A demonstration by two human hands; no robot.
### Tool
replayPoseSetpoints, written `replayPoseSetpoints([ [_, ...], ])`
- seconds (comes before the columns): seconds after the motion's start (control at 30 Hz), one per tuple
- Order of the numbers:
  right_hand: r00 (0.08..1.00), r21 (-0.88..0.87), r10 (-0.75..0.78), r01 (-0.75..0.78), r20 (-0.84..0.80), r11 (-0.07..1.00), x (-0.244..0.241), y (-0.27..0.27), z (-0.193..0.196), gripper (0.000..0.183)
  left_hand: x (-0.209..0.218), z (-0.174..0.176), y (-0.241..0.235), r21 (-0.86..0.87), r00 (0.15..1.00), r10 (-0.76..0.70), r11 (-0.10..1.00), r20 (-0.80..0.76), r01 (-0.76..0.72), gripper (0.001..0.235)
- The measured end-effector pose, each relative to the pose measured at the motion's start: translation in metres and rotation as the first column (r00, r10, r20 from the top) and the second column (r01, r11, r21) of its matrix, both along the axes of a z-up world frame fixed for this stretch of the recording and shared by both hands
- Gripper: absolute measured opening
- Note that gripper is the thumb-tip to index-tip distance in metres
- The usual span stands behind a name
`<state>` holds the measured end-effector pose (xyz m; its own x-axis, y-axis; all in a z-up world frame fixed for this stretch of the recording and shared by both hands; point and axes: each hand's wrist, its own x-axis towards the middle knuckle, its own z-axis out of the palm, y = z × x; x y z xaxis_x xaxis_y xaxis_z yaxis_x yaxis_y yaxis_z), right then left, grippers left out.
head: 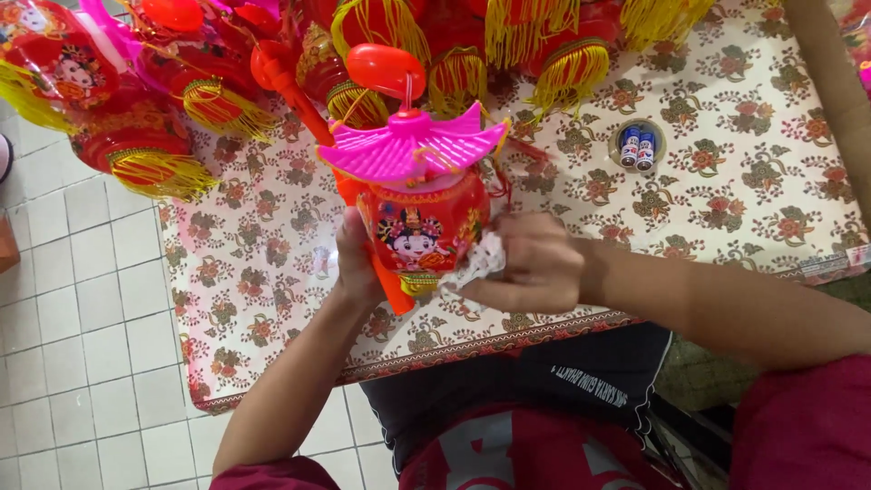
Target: Assembling decorative plastic lanterns by joining parts and cleaning them with a cloth.
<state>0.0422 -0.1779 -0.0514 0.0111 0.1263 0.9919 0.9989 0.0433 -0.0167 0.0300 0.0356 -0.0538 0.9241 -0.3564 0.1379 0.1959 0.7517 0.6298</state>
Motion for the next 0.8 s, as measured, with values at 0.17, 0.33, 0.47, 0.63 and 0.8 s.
replayPoseSetpoints([
  [0.17, 0.920, -0.324, -0.053, -0.082, -0.389, 0.943, 0.002, -0.033, 0.028, 0.032, -0.003, 0.014, 0.003, -0.131, 0.971, -0.161, 0.982, -0.175, 0.139, 0.077],
  [0.33, 0.926, -0.045, -0.013, -0.004, -0.377, 0.999, 0.020, -0.031, 0.031, 0.018, 0.001, 0.031, -0.011, 0.081, 0.995, 0.069, 0.994, 0.075, -0.075, 0.072],
  [0.47, 0.914, -0.070, -0.047, 0.020, -0.404, 0.997, 0.016, -0.025, 0.051, 0.017, 0.005, 0.038, -0.020, 0.252, 0.861, 0.266, 0.882, 0.433, -0.399, 0.065],
  [0.63, 0.971, -0.133, -0.119, 0.092, -0.209, 0.987, 0.028, -0.023, 0.022, 0.012, 0.003, 0.018, -0.014, 0.186, 0.923, 0.302, 0.919, 0.238, -0.348, 0.069],
  [0.8, 0.988, -0.193, -0.033, 0.003, -0.152, 0.981, 0.023, -0.031, 0.026, 0.016, 0.006, -0.005, -0.011, 0.223, 0.884, 0.355, 0.876, 0.304, -0.429, 0.069],
])
